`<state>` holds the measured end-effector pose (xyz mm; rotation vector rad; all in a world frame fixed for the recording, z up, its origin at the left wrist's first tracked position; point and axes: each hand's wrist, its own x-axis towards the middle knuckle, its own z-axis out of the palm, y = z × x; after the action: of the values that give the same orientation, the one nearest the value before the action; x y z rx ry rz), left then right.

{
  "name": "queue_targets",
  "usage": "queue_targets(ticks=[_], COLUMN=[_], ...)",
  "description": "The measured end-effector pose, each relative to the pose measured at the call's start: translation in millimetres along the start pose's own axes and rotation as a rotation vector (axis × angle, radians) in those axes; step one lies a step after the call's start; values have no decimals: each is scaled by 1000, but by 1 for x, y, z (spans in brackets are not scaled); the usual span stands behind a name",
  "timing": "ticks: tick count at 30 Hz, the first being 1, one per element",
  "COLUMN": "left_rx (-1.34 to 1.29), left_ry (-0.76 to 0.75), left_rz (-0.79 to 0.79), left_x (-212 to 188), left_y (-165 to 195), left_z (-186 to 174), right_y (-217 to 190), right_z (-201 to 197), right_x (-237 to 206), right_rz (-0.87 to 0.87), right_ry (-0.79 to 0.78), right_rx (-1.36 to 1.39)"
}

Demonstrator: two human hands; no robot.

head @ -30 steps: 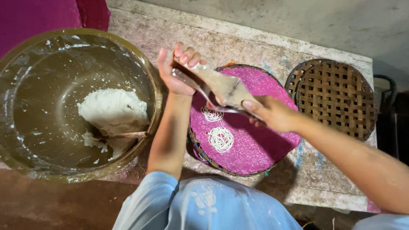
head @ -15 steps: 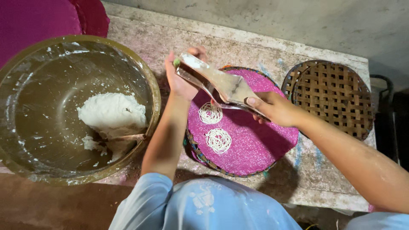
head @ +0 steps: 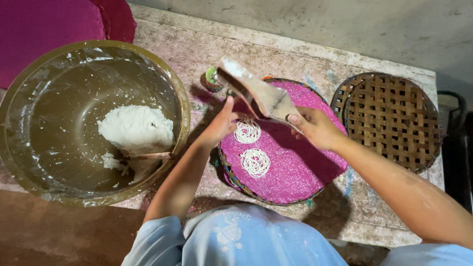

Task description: The person scoops white dough from a large basin into a handheld press, then squeezes the press to extrude noodle strands in circular nests onto a round pink tray. They repeat this for several nests, add small colored items beside the nests, and stack finished trays with woven bamboo lids.

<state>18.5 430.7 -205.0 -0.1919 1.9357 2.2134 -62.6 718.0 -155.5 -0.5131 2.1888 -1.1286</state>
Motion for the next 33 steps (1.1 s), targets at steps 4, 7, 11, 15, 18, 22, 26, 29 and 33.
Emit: queue_targets(ticks=[4,7,11,15,18,22,26,29,33], left_rx=[795,931,-780,-1342,-1349,-1353,-1286,-1360,-1366], left_ry=[167,228,-19,-398,-306,-334,-255,-176,-218], left_rz=[217,46,265,385,485,498,533,474,508], left_x=[-41,-42,13,72,104,122,120,121,129], left_y=[-2,7,29,44,54,61,55,54,67], left_z=[1,-4,-9,13,20,4,5,17,15], right_y=[10,11,3,-16,-29,-32,-34,-44,-56], right_z=[-19,-31,-32,-41,-56,-43,-35,-50,-55], right_x=[3,-4,-16,-15,1,22,21,16,20], right_rz=[-3,-12,102,311,254,156,61,308,143], right_ry=[42,-41,-379,-399,-176,6,-62,-75,37], right_rx=[10,39,275,274,-22,-199,-117,-267,-355])
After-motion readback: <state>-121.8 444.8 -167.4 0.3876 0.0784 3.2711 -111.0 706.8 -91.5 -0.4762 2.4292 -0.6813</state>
